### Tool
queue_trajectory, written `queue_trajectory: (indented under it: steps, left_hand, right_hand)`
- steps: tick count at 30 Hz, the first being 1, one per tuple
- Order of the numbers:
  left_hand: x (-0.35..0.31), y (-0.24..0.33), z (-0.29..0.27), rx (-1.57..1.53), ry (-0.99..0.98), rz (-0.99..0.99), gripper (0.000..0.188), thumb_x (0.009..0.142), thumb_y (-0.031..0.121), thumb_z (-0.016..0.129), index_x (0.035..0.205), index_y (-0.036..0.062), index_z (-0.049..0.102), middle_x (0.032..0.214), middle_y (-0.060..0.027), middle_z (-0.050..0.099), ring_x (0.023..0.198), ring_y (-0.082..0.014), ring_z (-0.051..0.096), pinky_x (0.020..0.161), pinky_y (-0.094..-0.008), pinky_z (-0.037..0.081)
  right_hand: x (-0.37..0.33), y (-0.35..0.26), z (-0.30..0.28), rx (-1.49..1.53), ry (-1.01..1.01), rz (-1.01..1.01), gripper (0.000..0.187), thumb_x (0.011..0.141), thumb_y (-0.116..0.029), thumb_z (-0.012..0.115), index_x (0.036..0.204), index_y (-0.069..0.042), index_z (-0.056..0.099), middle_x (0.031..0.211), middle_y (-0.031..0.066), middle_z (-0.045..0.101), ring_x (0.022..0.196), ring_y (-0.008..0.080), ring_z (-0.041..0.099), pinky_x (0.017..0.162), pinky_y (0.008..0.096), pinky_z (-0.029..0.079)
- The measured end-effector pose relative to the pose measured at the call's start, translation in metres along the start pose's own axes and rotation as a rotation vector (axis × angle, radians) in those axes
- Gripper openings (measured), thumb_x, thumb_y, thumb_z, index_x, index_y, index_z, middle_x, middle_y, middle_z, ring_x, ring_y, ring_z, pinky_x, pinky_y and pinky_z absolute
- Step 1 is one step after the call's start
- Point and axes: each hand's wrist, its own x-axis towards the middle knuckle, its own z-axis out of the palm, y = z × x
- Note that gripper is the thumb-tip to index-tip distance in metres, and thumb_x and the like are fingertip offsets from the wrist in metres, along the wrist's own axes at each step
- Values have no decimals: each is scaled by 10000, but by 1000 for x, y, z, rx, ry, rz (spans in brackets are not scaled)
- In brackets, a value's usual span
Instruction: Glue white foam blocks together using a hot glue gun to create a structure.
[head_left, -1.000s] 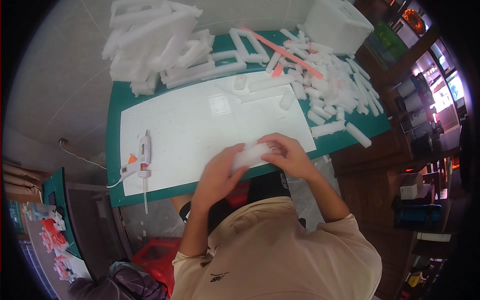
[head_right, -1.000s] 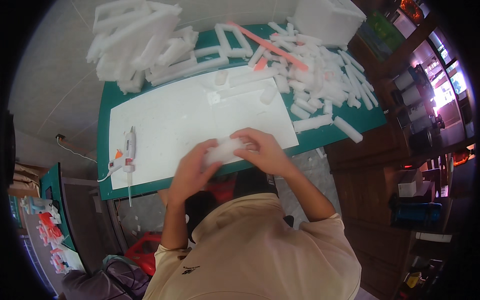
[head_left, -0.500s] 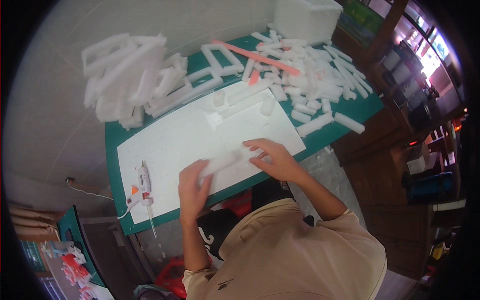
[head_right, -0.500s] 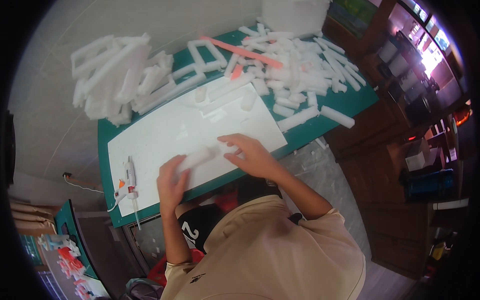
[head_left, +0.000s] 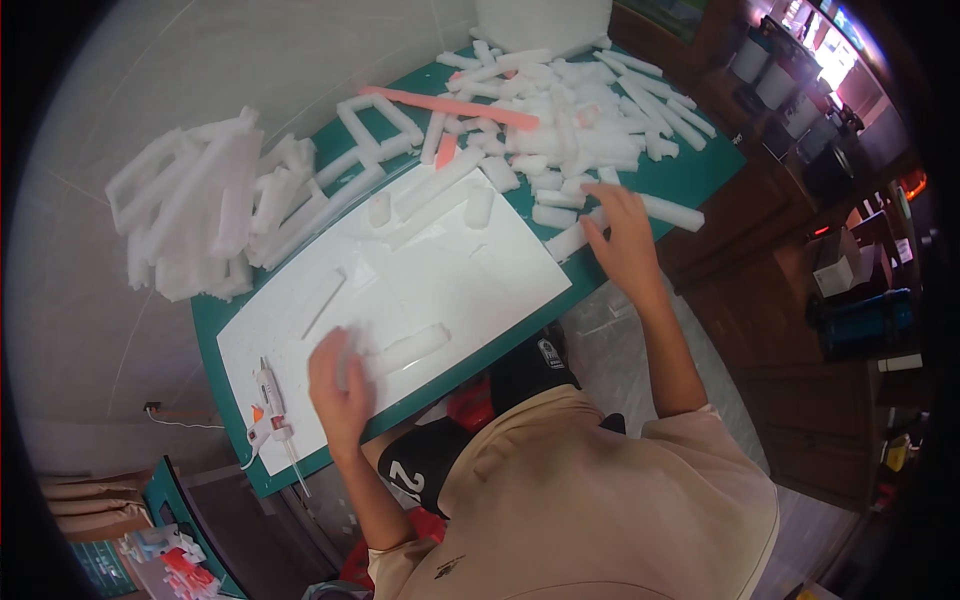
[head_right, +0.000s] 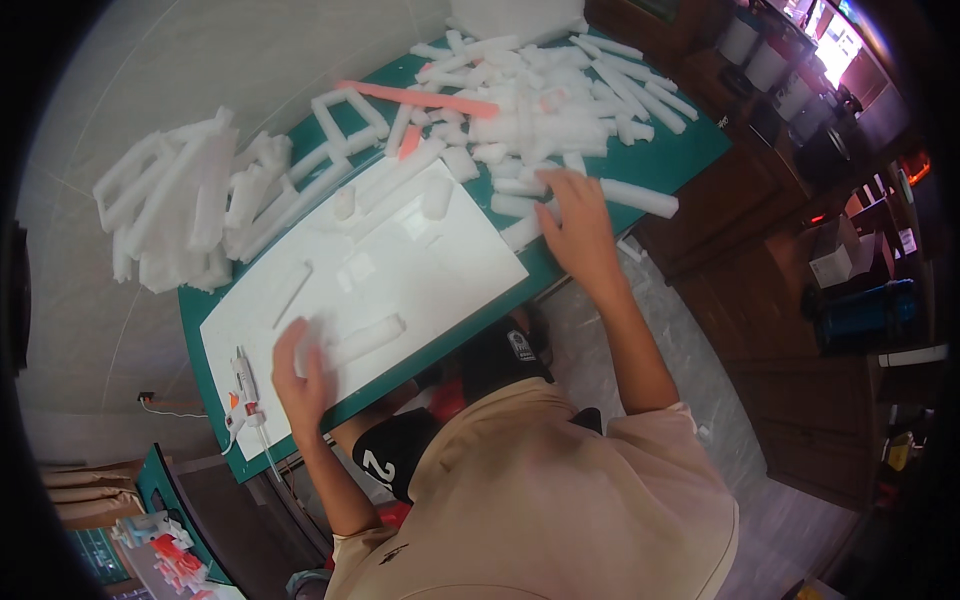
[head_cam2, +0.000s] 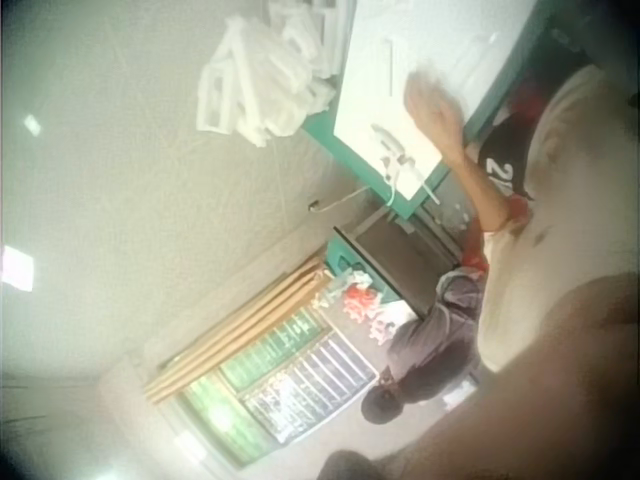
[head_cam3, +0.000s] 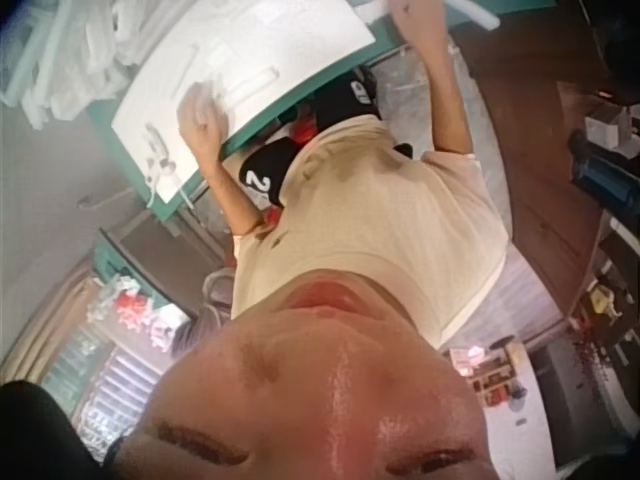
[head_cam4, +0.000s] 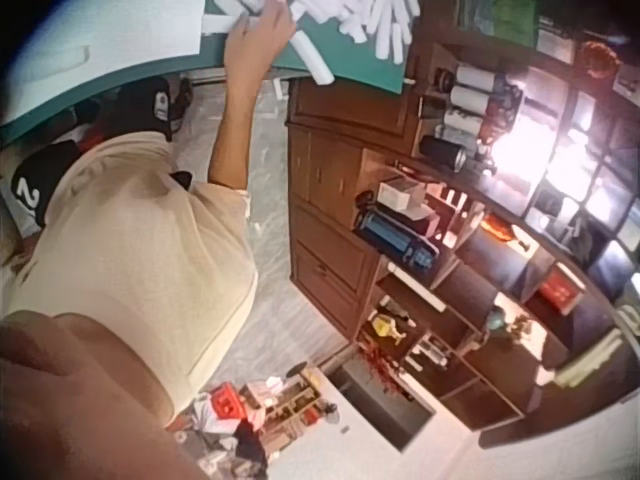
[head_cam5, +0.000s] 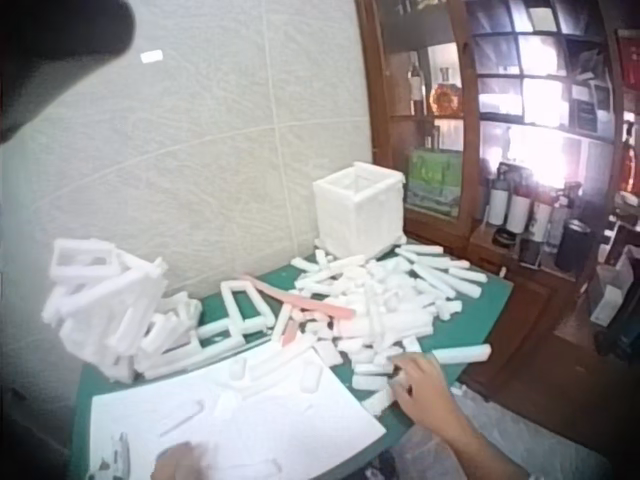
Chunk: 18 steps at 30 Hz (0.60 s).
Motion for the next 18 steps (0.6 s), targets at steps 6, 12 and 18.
queue_trajectory:
  steps: [6,12,18]
  left_hand:
    - [-12,12,14,33,-250,153,357,779,109,696,1119,43,610,1151,-140,599,1110,-308,537,1031,-378,345]
    - [-29,1,3,-41,-89,-54,389,775,91,687,1150,39,598,1148,-151,592,1071,-322,528,986,-405,362]
    - [-30,6,1,-51,-23,-67,427,784,83,673,1195,30,569,1209,-158,557,1125,-333,498,987,-400,368]
  right_hand:
    - [29,38,6,-154,-30,-207,265,827,-73,640,1088,-31,633,993,110,635,848,224,586,676,276,485]
    - [43,28,-31,438,284,235,306,864,-155,661,1135,-20,621,925,112,638,787,154,593,638,245,477]
    - [35,58,-16,-116,324,36,399,865,-160,641,1236,-43,551,1046,200,628,934,296,614,782,375,490]
